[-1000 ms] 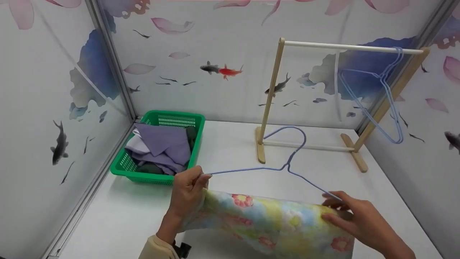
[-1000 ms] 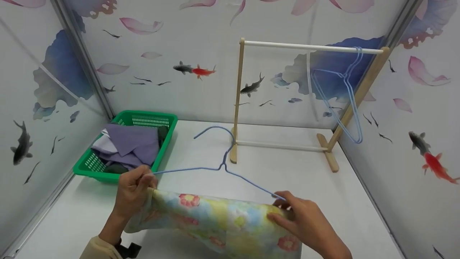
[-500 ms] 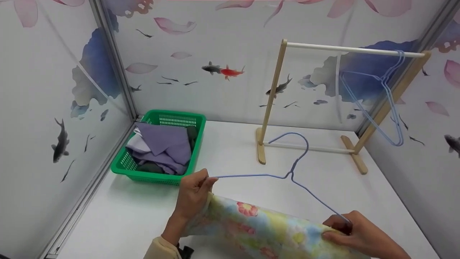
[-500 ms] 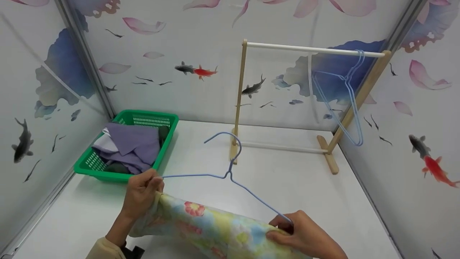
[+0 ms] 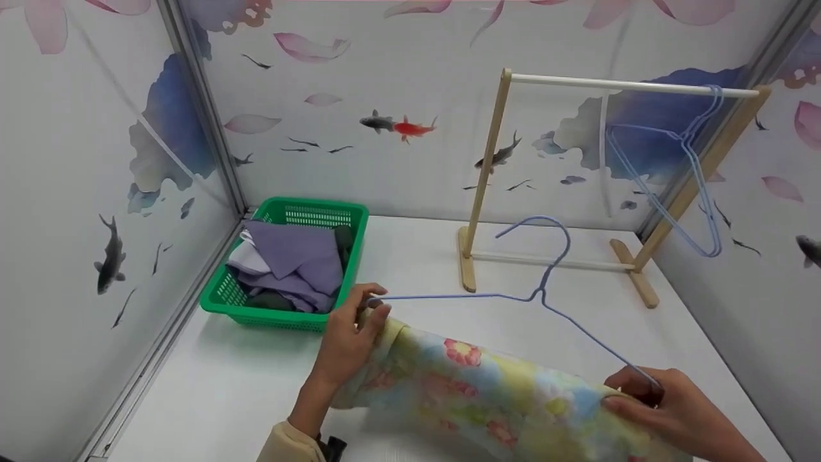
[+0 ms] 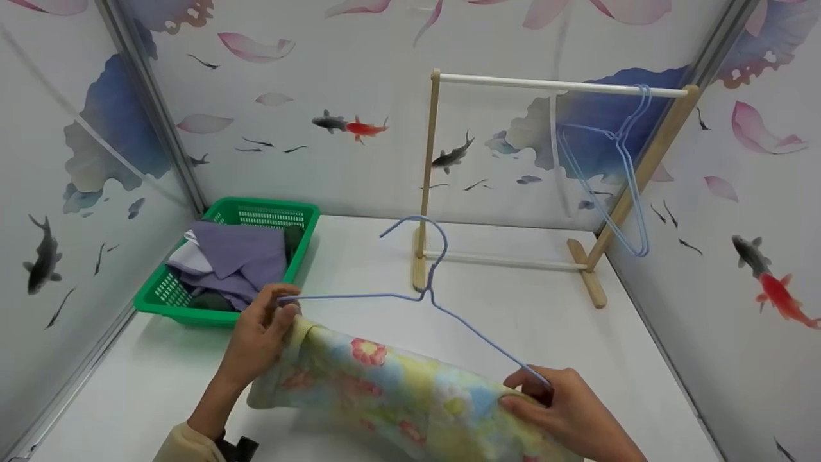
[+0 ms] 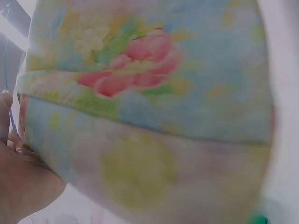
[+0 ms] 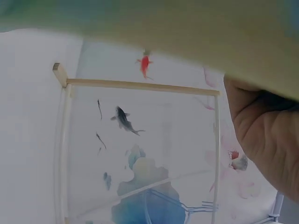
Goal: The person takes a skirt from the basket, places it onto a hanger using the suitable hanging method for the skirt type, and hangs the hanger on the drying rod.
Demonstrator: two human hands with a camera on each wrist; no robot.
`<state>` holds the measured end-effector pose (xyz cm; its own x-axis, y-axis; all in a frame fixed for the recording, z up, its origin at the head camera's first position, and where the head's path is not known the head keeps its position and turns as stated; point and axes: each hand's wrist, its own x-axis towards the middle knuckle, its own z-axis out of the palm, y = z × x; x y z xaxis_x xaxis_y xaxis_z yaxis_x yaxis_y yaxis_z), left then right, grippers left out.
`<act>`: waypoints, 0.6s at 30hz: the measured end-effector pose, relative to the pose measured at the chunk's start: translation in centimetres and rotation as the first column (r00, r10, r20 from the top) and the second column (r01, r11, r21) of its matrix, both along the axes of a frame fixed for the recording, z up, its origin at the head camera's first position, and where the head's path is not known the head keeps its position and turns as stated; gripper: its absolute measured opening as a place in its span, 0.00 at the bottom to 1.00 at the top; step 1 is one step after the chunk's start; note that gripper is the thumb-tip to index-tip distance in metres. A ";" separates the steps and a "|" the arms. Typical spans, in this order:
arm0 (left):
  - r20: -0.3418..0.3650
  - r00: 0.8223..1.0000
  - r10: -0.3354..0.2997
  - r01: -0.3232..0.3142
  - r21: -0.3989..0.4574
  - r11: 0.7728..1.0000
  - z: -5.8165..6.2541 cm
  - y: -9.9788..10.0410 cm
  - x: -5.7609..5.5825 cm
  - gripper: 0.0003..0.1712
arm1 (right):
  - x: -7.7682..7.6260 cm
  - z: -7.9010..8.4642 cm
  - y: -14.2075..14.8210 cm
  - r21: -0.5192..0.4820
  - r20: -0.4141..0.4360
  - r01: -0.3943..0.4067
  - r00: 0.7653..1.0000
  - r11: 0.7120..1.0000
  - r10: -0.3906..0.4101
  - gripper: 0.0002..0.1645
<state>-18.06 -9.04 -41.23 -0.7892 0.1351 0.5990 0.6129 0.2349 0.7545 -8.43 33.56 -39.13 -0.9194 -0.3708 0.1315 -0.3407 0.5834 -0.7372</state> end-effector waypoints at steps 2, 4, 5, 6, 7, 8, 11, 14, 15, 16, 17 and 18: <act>0.065 0.997 0.035 -0.034 -0.010 0.999 0.5 -0.3 0.4 0.10 | 0.2 0.4 0.3 0.010 -0.043 0.053 0.998 0.999 -0.053 0.05; 0.127 0.990 0.055 -0.053 -0.016 0.998 0.3 -0.7 0.5 0.10 | 0.4 0.8 0.5 0.023 -0.103 0.127 0.987 0.992 -0.124 0.05; 0.147 0.987 0.063 -0.061 -0.018 0.998 0.1 -0.9 0.5 0.10 | 0.5 1.1 0.5 0.025 -0.126 0.166 0.979 0.986 -0.162 0.05; 0.163 0.984 0.066 -0.064 -0.020 0.998 -0.2 -1.1 0.5 0.10 | 0.6 1.3 0.5 0.025 -0.139 0.206 0.970 0.978 -0.200 0.05; 0.165 0.985 0.059 -0.057 -0.020 0.998 -0.6 -1.3 0.4 0.10 | 0.6 1.6 0.6 0.031 -0.151 0.248 0.959 0.968 -0.241 0.04; 0.172 0.984 0.051 -0.050 -0.013 0.999 -1.2 -1.5 0.2 0.10 | 0.6 1.9 0.6 0.042 -0.167 0.293 0.945 0.955 -0.283 0.03; 0.185 0.982 0.035 -0.035 -0.004 0.999 -3.3 -1.9 -0.5 0.10 | 0.6 2.9 0.8 0.058 -0.182 0.406 0.902 0.912 -0.391 0.05; 0.198 0.980 0.025 -0.023 -0.014 1.000 -5.3 -2.4 -1.2 0.10 | 0.4 3.6 1.0 0.067 -0.199 0.500 0.855 0.863 -0.480 0.11; 0.201 0.979 0.024 -0.019 -0.024 1.000 -5.7 -2.5 -1.3 0.10 | 0.3 3.7 1.1 0.063 -0.206 0.523 0.840 0.850 -0.502 0.13; 0.203 0.979 0.020 -0.014 -0.029 0.999 -6.0 -2.6 -1.3 0.10 | 0.1 3.9 1.2 0.053 -0.212 0.540 0.828 0.840 -0.519 0.14; 0.209 0.978 0.019 -0.013 -0.033 0.999 -6.2 -2.7 -1.4 0.10 | -0.1 4.1 1.2 0.046 -0.215 0.556 0.817 0.830 -0.535 0.16; 0.216 0.976 0.020 -0.014 -0.032 0.999 -6.4 -2.8 -1.4 0.11 | -0.3 4.2 1.2 0.036 -0.224 0.571 0.804 0.820 -0.550 0.16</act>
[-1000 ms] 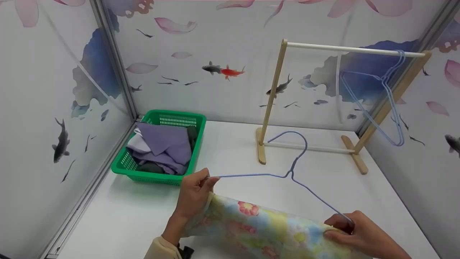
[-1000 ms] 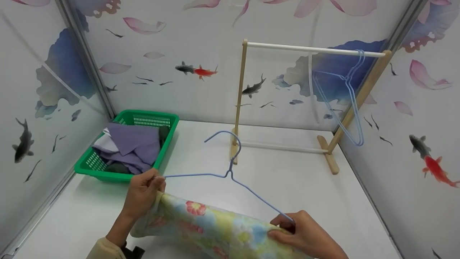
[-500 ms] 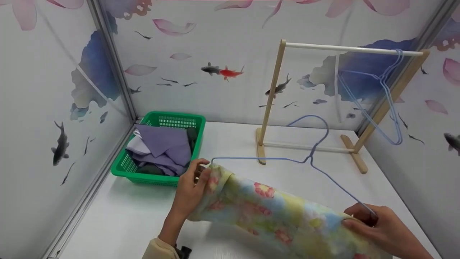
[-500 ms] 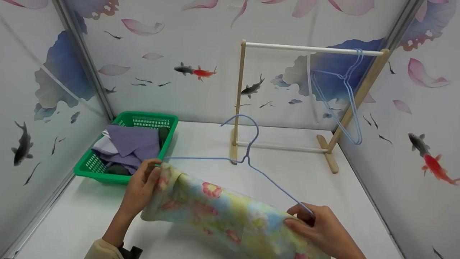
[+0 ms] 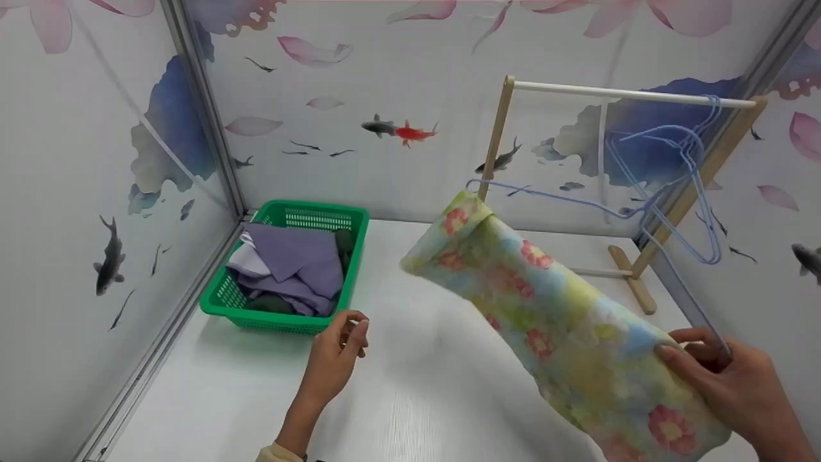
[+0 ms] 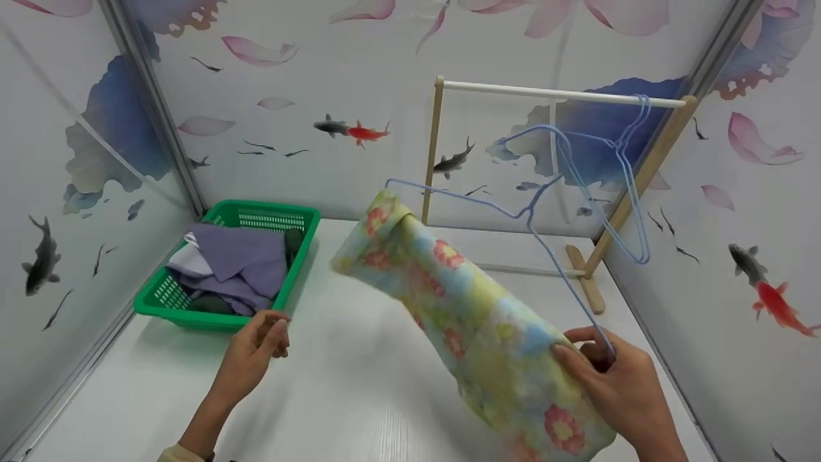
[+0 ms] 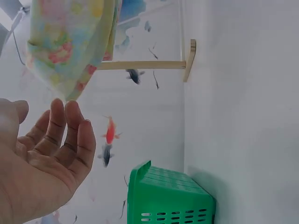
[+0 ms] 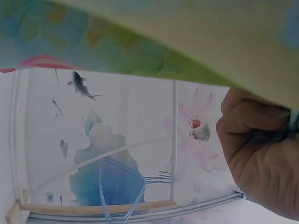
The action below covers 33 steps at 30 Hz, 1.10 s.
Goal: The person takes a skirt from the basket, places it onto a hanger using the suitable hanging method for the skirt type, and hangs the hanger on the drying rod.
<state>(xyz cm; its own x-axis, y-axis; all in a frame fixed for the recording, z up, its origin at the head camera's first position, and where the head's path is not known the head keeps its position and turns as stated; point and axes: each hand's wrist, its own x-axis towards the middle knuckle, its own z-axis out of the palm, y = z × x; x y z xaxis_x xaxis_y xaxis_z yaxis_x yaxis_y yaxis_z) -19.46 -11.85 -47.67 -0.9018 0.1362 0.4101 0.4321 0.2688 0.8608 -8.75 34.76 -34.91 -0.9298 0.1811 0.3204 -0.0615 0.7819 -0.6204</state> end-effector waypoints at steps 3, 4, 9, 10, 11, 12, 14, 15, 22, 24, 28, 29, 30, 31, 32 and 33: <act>0.030 1.000 0.002 -0.002 0.016 1.000 -0.6 0.2 0.1 0.10 | -0.9 0.4 0.0 -0.005 -0.035 0.044 0.998 0.999 -0.045 0.19; 0.037 0.999 0.001 -0.002 0.021 1.000 -0.7 0.2 0.1 0.10 | -1.4 0.5 0.0 -0.011 -0.045 0.058 0.997 0.998 -0.058 0.20; 0.032 0.999 -0.012 0.012 -0.001 1.000 -1.3 0.2 0.3 0.09 | -3.8 0.6 -0.4 -0.073 -0.066 0.064 0.995 0.995 -0.069 0.23; 0.028 1.000 -0.009 0.009 -0.008 1.000 -1.3 0.1 0.4 0.09 | -4.4 0.5 -0.5 -0.092 -0.070 0.060 0.995 0.994 -0.066 0.24; 0.027 1.000 -0.007 0.007 -0.014 1.000 -1.5 0.1 0.4 0.09 | -4.9 0.6 -0.6 -0.108 -0.071 0.056 0.995 0.993 -0.064 0.24; 0.029 1.000 -0.002 0.002 -0.016 1.000 -1.5 0.0 0.5 0.09 | -5.4 0.5 -0.8 -0.119 -0.072 0.061 0.995 0.991 -0.070 0.25; 0.041 0.999 0.009 -0.008 -0.021 1.000 -1.6 0.0 0.5 0.09 | -6.3 0.7 -1.0 -0.143 -0.068 0.065 0.995 0.988 -0.076 0.26; 0.044 0.999 0.013 -0.012 -0.023 1.000 -1.7 0.0 0.6 0.08 | -6.8 0.7 -1.1 -0.151 -0.060 0.075 0.995 0.986 -0.085 0.27; 0.050 0.999 0.021 -0.019 -0.029 0.999 -1.7 0.0 0.7 0.07 | -9.6 0.9 -2.1 -0.164 -0.025 0.101 0.994 0.981 -0.106 0.29; 0.063 0.998 0.025 -0.023 -0.037 0.999 -1.8 -0.1 0.7 0.07 | -10.5 1.0 -2.4 -0.145 -0.018 0.109 0.993 0.984 -0.112 0.28; 0.085 0.996 0.027 -0.022 -0.053 0.998 -1.9 -0.4 0.9 0.07 | -12.1 1.2 -3.0 -0.104 -0.020 0.135 0.990 0.985 -0.137 0.26; 0.089 0.996 0.023 -0.019 -0.052 0.998 -1.9 -0.4 0.9 0.08 | -12.4 1.3 -3.0 -0.096 -0.020 0.148 0.988 0.984 -0.150 0.26; 0.087 0.996 0.017 -0.013 -0.052 0.999 -1.8 -0.5 0.9 0.08 | -12.7 1.4 -3.0 -0.092 -0.026 0.161 0.986 0.983 -0.164 0.25; 0.087 0.996 0.012 -0.008 -0.051 0.999 -1.8 -0.5 0.8 0.08 | -12.9 1.4 -3.0 -0.089 -0.036 0.178 0.983 0.980 -0.182 0.25; 0.085 0.996 0.008 -0.003 -0.051 0.999 -1.8 -0.6 0.8 0.09 | -13.1 1.5 -2.9 -0.086 -0.046 0.196 0.979 0.977 -0.201 0.24; 0.077 0.997 0.003 0.001 -0.056 0.998 -1.8 -0.6 0.8 0.09 | -13.2 1.6 -2.8 -0.085 -0.049 0.212 0.975 0.974 -0.216 0.24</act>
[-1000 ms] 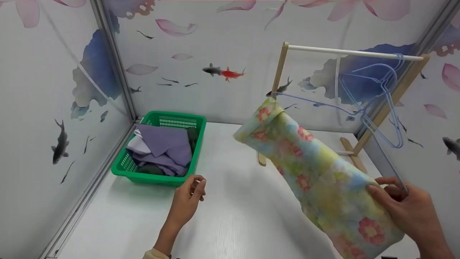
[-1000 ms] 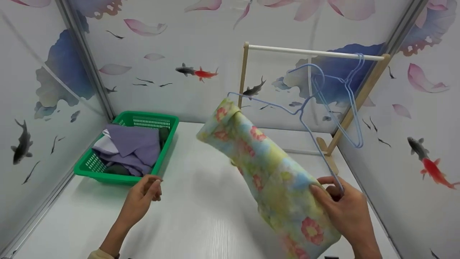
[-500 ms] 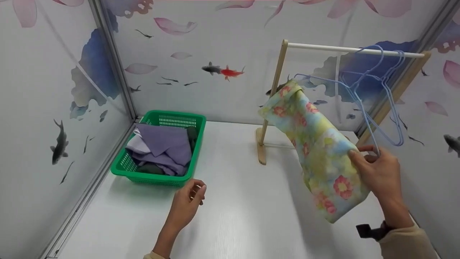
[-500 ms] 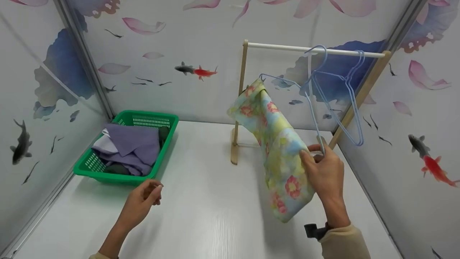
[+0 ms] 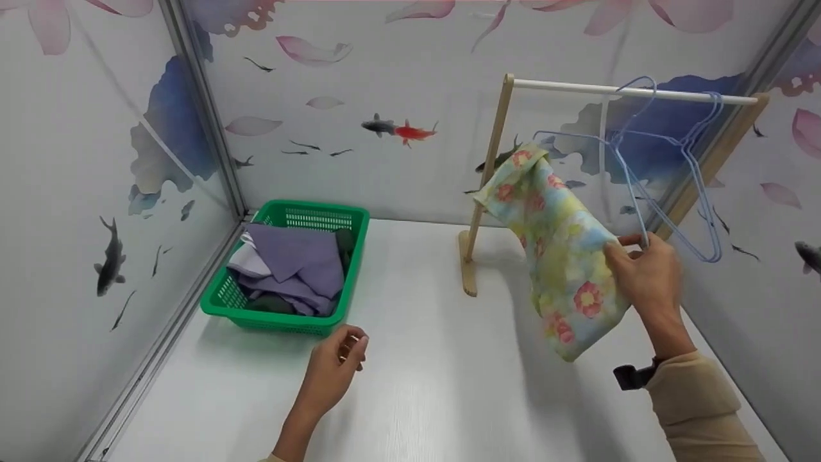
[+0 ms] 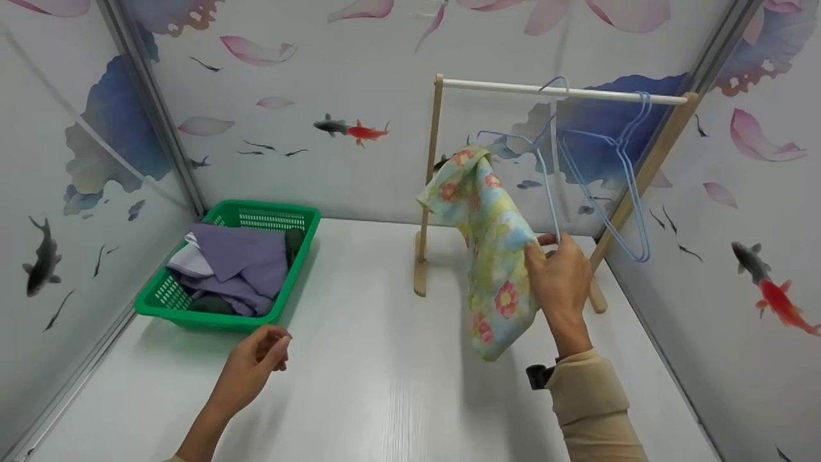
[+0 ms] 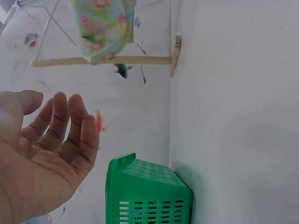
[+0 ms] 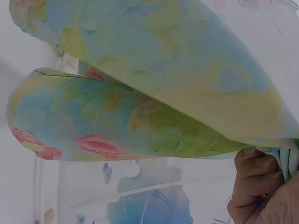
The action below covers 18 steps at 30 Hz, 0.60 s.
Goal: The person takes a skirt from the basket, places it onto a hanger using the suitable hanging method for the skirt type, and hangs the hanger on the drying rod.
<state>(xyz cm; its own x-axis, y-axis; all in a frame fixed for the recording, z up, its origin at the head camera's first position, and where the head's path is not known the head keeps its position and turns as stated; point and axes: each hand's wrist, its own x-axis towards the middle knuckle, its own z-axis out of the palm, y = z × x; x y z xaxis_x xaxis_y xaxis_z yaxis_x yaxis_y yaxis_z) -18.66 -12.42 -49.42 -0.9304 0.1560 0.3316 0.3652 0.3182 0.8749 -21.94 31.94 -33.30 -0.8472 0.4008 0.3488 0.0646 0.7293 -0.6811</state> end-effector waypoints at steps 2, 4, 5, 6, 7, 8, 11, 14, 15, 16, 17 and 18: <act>-0.008 1.000 0.003 -0.003 -0.001 1.000 0.0 0.0 0.1 0.09 | -0.3 0.1 0.1 0.000 -0.015 0.034 0.999 0.999 -0.034 0.23; -0.018 1.000 0.002 -0.002 -0.004 1.000 -0.1 0.0 0.2 0.08 | -0.4 0.2 0.1 0.002 -0.026 0.061 0.998 0.998 -0.061 0.23; -0.021 1.000 0.002 -0.002 -0.006 1.000 -0.1 0.0 0.2 0.08 | -0.5 0.2 0.1 0.004 -0.025 0.066 0.998 0.998 -0.065 0.23; -0.026 1.000 0.000 0.000 -0.007 1.000 -0.1 0.1 0.3 0.08 | -0.6 0.3 0.1 0.003 -0.024 0.067 0.997 0.998 -0.067 0.23; -0.021 1.000 0.004 -0.004 -0.005 1.000 -0.1 0.1 0.3 0.07 | -0.6 0.4 0.1 0.003 -0.022 0.065 0.998 0.998 -0.065 0.23; -0.020 1.000 0.004 -0.005 -0.004 1.000 0.0 0.2 0.3 0.07 | -0.7 0.5 0.0 0.006 -0.018 0.063 0.998 0.998 -0.063 0.24; 0.001 1.000 0.005 -0.005 0.000 1.000 0.1 0.4 0.3 0.07 | -1.0 1.1 -0.2 0.015 -0.009 0.055 0.998 0.998 -0.055 0.25; 0.020 1.000 0.006 -0.006 0.007 1.000 0.1 0.6 0.4 0.07 | -1.3 1.9 -0.4 0.019 0.002 0.064 0.998 0.998 -0.064 0.27; 0.023 1.000 0.009 -0.009 0.007 1.000 0.1 0.6 0.4 0.07 | -1.4 2.2 -0.5 0.017 0.005 0.064 0.998 0.998 -0.064 0.27; 0.024 1.000 0.014 -0.014 0.007 1.000 0.1 0.6 0.5 0.07 | -1.5 2.4 -0.6 0.023 0.002 0.069 0.998 0.997 -0.069 0.27; 0.024 1.000 0.020 -0.020 0.005 1.000 0.1 0.6 0.5 0.07 | -1.7 2.6 -0.7 0.024 0.001 0.069 0.998 0.997 -0.069 0.28; 0.029 0.999 0.025 -0.026 0.007 1.000 0.0 0.6 0.6 0.07 | -1.8 2.8 -0.9 0.029 -0.004 0.068 0.998 0.997 -0.068 0.27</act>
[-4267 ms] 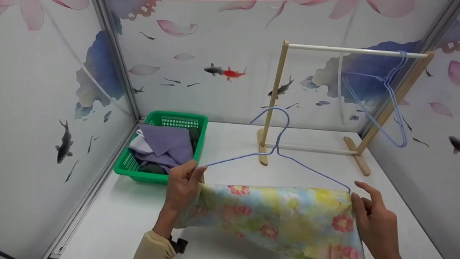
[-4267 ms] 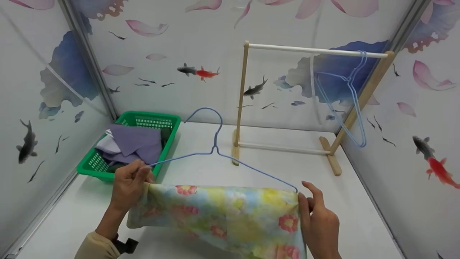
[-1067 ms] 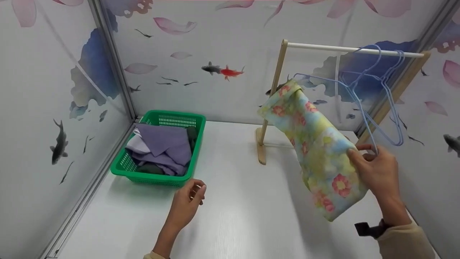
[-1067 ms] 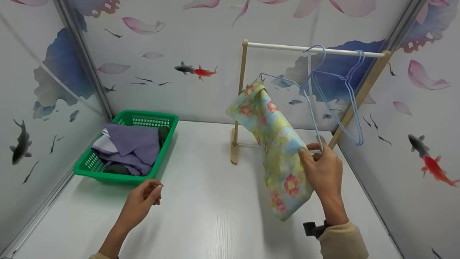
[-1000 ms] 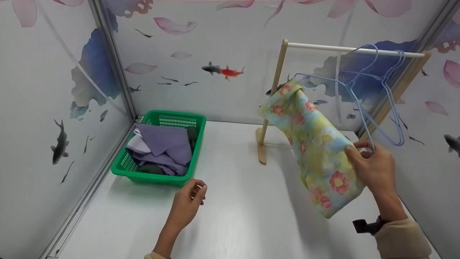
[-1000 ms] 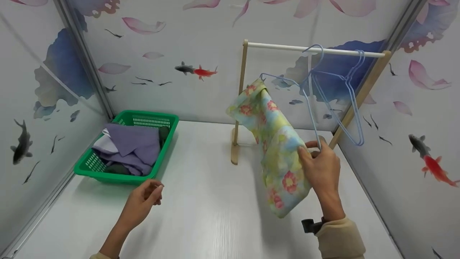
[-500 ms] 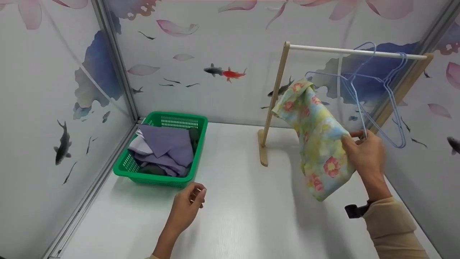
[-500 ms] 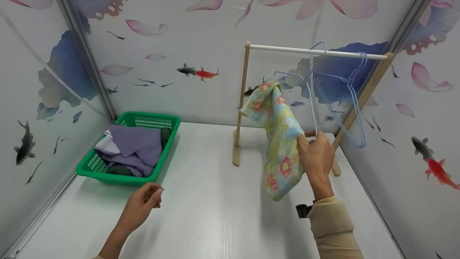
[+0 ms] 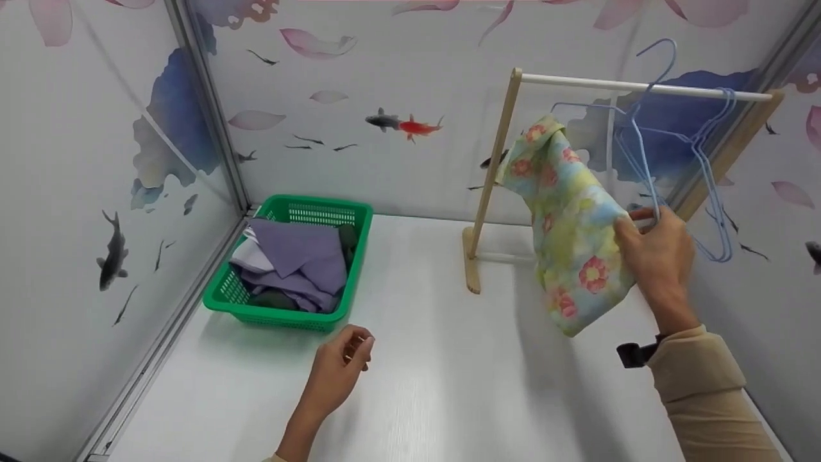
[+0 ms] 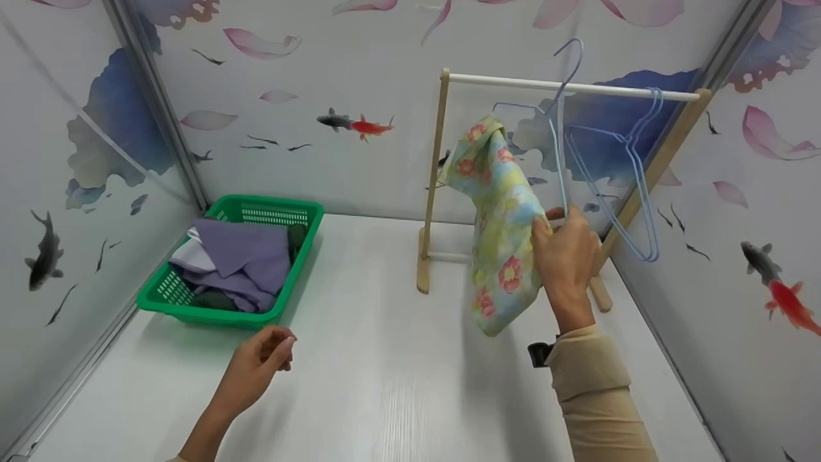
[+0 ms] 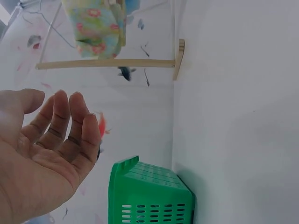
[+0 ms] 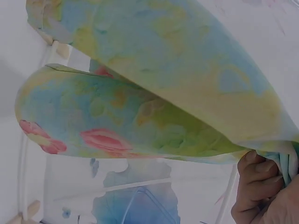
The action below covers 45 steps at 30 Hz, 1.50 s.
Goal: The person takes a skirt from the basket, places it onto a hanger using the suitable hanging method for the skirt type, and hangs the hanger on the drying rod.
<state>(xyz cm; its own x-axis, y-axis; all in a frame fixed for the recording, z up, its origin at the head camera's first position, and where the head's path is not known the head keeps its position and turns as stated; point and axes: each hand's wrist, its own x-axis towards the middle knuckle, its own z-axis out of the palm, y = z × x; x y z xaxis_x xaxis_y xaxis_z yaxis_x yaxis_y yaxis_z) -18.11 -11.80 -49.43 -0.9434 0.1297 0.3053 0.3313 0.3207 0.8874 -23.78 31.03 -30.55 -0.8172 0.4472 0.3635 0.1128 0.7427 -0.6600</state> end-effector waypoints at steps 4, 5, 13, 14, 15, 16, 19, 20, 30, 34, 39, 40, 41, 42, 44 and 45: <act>0.029 1.000 -0.013 0.013 -0.002 1.000 -0.1 -0.1 0.2 0.08 | -1.1 0.2 -1.0 0.030 -0.008 -0.032 0.999 0.999 0.033 0.27; 0.034 0.999 -0.022 0.022 0.000 1.000 -0.1 -0.1 0.3 0.08 | -1.3 0.1 -1.2 0.035 -0.008 -0.042 0.999 0.999 0.042 0.26; 0.065 0.998 -0.023 0.023 -0.010 1.000 -0.1 -0.4 0.5 0.08 | -3.5 -1.3 -2.9 0.092 -0.014 -0.060 0.998 0.994 0.061 0.22; 0.070 0.997 -0.020 0.021 -0.014 1.000 -0.2 -0.5 0.5 0.08 | -3.9 -1.5 -3.3 0.097 -0.026 -0.064 0.997 0.993 0.066 0.21; 0.073 0.997 -0.020 0.021 -0.018 1.000 -0.2 -0.5 0.5 0.09 | -4.2 -1.7 -3.6 0.097 -0.031 -0.071 0.997 0.993 0.074 0.20; 0.078 0.997 -0.020 0.022 -0.020 1.000 -0.3 -0.5 0.5 0.09 | -4.5 -2.0 -3.9 0.101 -0.037 -0.073 0.996 0.992 0.077 0.19; 0.084 0.996 -0.024 0.026 -0.022 0.999 -0.7 -0.4 0.6 0.09 | -5.5 -3.0 -4.5 0.109 -0.054 -0.073 0.995 0.991 0.079 0.17; 0.085 0.996 -0.025 0.027 -0.023 0.999 -0.8 -0.4 0.5 0.10 | -5.9 -3.3 -4.8 0.107 -0.057 -0.068 0.996 0.992 0.074 0.17; 0.113 0.993 -0.037 0.040 -0.027 0.999 -1.6 -0.9 0.5 0.12 | -8.2 -7.0 -6.8 0.070 0.062 -0.069 0.996 0.995 0.065 0.19; 0.114 0.992 -0.047 0.050 -0.024 0.998 -2.0 -0.6 0.5 0.10 | -8.4 -7.2 -7.2 0.079 0.128 -0.098 0.988 0.992 0.088 0.22; 0.108 0.991 -0.076 0.077 -0.002 0.997 -2.2 -0.4 0.5 0.09 | -8.5 -6.9 -7.5 0.118 0.173 -0.118 0.980 0.986 0.097 0.24; 0.107 0.991 -0.082 0.083 0.001 0.997 -2.2 -0.4 0.6 0.09 | -8.5 -6.9 -7.5 0.121 0.180 -0.123 0.979 0.985 0.101 0.25; 0.103 0.991 -0.089 0.089 0.004 0.996 -2.2 -0.4 0.6 0.09 | -8.5 -6.8 -7.5 0.125 0.184 -0.125 0.978 0.984 0.101 0.25; 0.104 0.990 -0.092 0.092 0.005 0.996 -2.2 -0.4 0.6 0.09 | -8.4 -6.7 -7.5 0.124 0.192 -0.130 0.976 0.984 0.105 0.26; 0.109 0.990 -0.094 0.094 0.004 0.996 -2.1 -0.5 0.5 0.09 | -8.3 -6.6 -7.3 0.119 0.199 -0.141 0.973 0.983 0.116 0.28; 0.114 0.989 -0.092 0.092 0.002 0.996 -2.1 -0.5 0.5 0.09 | -8.3 -6.5 -7.2 0.116 0.200 -0.147 0.972 0.982 0.122 0.29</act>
